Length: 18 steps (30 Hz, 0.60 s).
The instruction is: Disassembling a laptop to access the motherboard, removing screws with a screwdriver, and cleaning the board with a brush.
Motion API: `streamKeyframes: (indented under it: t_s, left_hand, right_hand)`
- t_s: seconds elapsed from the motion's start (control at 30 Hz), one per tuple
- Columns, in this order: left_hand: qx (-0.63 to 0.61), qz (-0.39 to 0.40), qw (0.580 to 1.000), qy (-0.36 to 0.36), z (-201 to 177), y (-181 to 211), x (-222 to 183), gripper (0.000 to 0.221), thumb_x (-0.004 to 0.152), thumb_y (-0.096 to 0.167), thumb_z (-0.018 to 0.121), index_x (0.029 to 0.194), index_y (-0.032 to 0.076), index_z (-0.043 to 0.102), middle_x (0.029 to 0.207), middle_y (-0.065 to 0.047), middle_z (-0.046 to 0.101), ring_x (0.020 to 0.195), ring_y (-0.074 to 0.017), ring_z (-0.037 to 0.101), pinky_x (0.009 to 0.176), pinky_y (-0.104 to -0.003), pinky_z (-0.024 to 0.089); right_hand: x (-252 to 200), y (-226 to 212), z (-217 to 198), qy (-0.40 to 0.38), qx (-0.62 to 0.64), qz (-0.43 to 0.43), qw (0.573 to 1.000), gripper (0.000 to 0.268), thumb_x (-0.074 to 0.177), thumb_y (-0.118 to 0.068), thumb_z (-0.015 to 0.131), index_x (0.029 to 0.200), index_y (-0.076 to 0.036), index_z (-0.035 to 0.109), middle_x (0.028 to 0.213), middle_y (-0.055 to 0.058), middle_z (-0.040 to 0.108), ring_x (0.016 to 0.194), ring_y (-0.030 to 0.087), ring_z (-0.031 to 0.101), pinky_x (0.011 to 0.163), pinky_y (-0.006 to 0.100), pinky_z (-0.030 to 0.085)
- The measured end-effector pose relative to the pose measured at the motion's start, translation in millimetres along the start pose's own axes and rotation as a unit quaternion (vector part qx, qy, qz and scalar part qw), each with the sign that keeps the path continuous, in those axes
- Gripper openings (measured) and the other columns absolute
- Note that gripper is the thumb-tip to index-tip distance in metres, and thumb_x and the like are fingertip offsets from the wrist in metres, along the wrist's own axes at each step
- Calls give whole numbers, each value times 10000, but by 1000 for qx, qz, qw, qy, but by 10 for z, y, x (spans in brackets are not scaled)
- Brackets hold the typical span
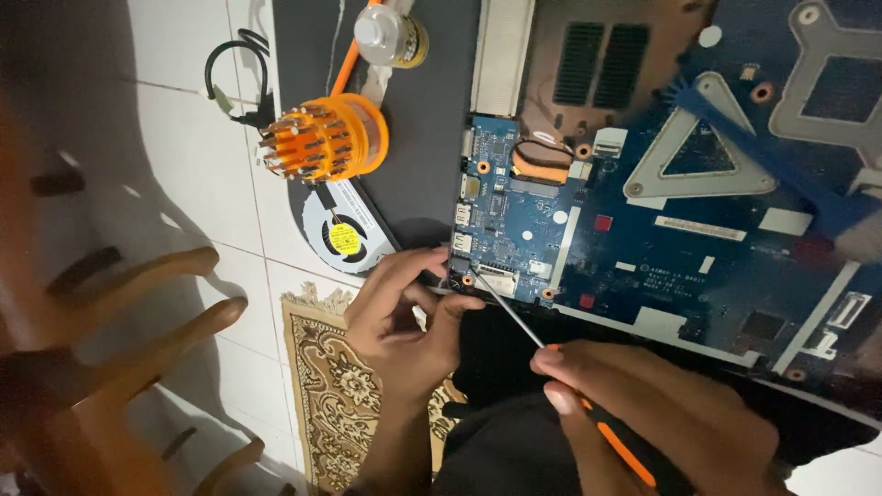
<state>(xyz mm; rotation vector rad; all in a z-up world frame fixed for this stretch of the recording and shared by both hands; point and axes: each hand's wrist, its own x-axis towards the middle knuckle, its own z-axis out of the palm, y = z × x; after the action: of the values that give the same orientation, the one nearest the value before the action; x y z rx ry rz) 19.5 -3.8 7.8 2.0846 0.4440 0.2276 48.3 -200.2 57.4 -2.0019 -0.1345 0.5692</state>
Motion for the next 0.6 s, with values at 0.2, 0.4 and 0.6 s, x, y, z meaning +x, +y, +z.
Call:
streamKeyframes:
  t_s: [0.2,0.4,0.6]
  left_hand:
    - [-5,23,1000,-4,-8,-39,-7,485,653,-174,811,1098,-10,715,978,-98,715,512,-48,455,557,-184,441]
    - [-5,5,1000,-6,-6,-34,-4,479,658,-217,756,1091,-18,707,999,-111,696,492,-36,451,489,-170,454]
    - [8,23,1000,-2,-5,-45,1,499,640,-147,851,1099,-2,720,978,-96,727,493,-41,419,563,-186,387]
  right_hand:
    - [-11,88,9,51,45,6,998,377,579,-33,865,935,-109,768,909,54,845,781,123,850,831,295,695]
    - [58,228,-13,-3,78,-29,997,277,668,-51,821,940,-98,797,977,45,841,600,33,805,597,151,662]
    - [55,251,30,20,107,-42,993,272,669,-22,828,929,-83,779,1011,84,831,657,62,823,620,167,677]
